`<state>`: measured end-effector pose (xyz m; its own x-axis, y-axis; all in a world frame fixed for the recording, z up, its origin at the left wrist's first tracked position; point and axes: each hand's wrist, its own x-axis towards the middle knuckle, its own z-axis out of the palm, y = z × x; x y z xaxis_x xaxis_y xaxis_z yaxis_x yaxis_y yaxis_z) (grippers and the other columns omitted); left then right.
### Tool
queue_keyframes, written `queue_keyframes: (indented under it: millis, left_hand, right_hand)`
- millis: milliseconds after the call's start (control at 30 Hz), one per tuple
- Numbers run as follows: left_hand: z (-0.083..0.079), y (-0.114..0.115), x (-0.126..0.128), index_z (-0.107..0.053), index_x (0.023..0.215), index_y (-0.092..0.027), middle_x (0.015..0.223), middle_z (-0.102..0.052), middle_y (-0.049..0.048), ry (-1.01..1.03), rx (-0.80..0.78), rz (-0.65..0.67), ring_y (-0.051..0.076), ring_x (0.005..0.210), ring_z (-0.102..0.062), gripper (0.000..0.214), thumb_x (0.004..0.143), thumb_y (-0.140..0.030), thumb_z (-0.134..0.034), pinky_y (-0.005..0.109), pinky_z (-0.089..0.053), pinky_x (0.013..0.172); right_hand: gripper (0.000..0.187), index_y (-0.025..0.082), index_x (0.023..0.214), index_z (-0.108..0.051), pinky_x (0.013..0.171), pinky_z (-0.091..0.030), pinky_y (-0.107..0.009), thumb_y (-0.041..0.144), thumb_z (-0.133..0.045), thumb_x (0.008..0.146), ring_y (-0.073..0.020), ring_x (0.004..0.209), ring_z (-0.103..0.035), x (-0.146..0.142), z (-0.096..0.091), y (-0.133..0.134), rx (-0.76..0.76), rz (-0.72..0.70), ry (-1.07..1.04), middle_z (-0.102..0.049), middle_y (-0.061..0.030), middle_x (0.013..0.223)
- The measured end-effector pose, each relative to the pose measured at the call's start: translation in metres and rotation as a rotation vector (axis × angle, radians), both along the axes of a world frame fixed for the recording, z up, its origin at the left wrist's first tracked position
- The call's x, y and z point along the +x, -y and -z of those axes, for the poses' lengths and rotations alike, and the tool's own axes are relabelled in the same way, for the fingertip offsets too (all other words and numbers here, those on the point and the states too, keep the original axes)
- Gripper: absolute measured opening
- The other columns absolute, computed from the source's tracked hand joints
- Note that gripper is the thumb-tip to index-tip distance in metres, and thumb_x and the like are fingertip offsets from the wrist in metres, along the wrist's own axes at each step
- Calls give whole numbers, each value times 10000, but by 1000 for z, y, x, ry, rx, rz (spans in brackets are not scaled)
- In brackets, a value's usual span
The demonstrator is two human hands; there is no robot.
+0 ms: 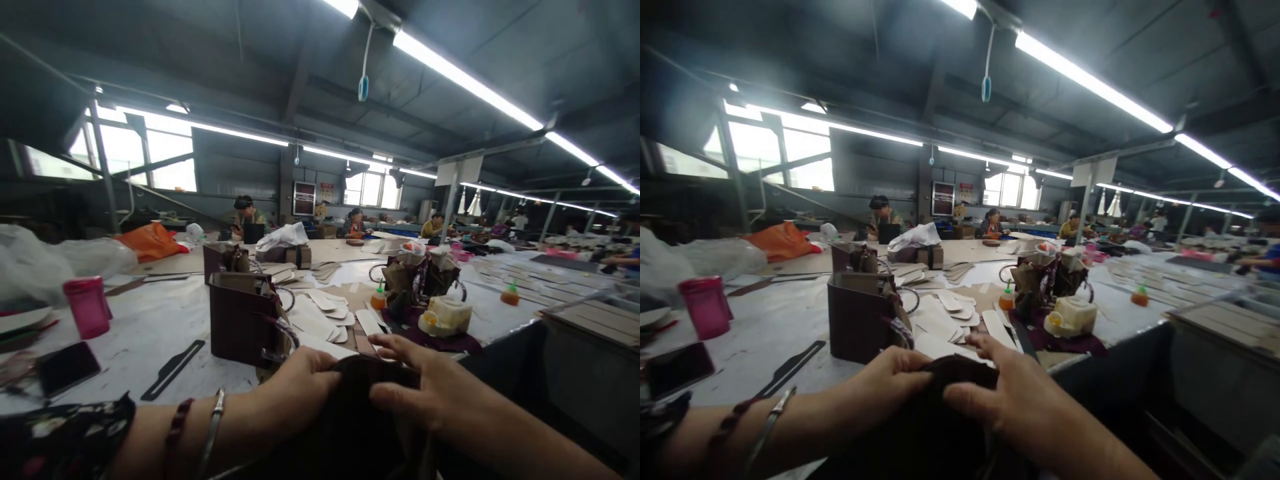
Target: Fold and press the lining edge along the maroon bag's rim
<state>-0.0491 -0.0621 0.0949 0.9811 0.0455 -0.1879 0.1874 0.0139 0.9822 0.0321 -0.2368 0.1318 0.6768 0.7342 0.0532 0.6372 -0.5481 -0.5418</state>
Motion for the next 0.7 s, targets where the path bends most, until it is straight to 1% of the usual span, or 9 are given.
queue_keyframes:
  millis: [33,100,200,300,367,433,500,600,700]
  left_hand:
    - [0,0,-2,-629,691,-102,545,-567,7,8,-15,-12,99,470,-473,293,564,-365,-626,204,-355,478]
    - [-2,3,-6,-640,712,-103,555,-581,12,23,-25,-28,110,495,-493,293,557,-352,-634,209,-369,499]
    - [-4,14,-10,-653,741,-99,585,-599,24,56,0,6,127,540,-510,299,580,-347,-607,225,-391,542]
    - [-5,25,-9,-655,774,-109,648,-617,30,87,85,89,141,579,-523,295,644,-350,-546,245,-413,585]
    - [-7,30,-7,-653,797,-117,681,-622,27,107,213,143,147,597,-528,289,684,-342,-511,248,-418,598]
    - [-13,33,-5,-650,823,-122,693,-620,23,152,363,187,153,611,-526,289,718,-331,-481,243,-417,591]
    - [-22,35,-3,-650,827,-120,691,-612,21,230,500,209,153,617,-515,289,742,-319,-458,234,-409,575]
    - [-37,39,-3,-648,812,-111,670,-590,19,351,675,205,143,600,-489,287,764,-291,-430,221,-386,544]
    - [-49,41,-5,-644,801,-105,659,-576,23,440,798,188,134,591,-475,278,776,-254,-411,211,-369,534]
  right_hand:
    - [790,160,1319,-324,955,-338,-371,538,-567,669,-267,1167,-406,-10,5,4,11,26,-7,-406,-126,1314]
    - [904,165,1368,-207,1015,-251,-402,564,-569,642,-284,1254,-265,-27,18,17,14,84,-17,-247,-111,1403]
    - [932,102,1373,-175,1045,-208,-336,538,-554,643,-261,1284,-186,-41,33,36,12,111,-141,-194,-96,1417]
    - [780,59,1345,-259,1032,-241,-292,400,-506,688,-239,1265,-251,-41,39,49,69,139,-258,-293,-101,1381]
    - [619,81,1291,-374,992,-316,-310,289,-445,712,-236,1205,-368,-34,35,57,140,130,-300,-424,-97,1307]
    - [526,101,1220,-464,943,-374,-318,215,-415,709,-227,1124,-465,-22,27,66,189,69,-322,-523,-86,1217]
    - [500,105,1182,-492,926,-388,-311,194,-427,694,-214,1085,-499,-7,16,74,215,20,-318,-560,-78,1169]
    - [503,90,1133,-516,893,-410,-323,242,-479,654,-231,1032,-534,12,0,81,218,102,-289,-609,-84,1076]
    - [388,125,986,-600,775,-463,-335,260,-464,650,-246,880,-600,17,-9,79,144,181,-206,-668,-61,864]
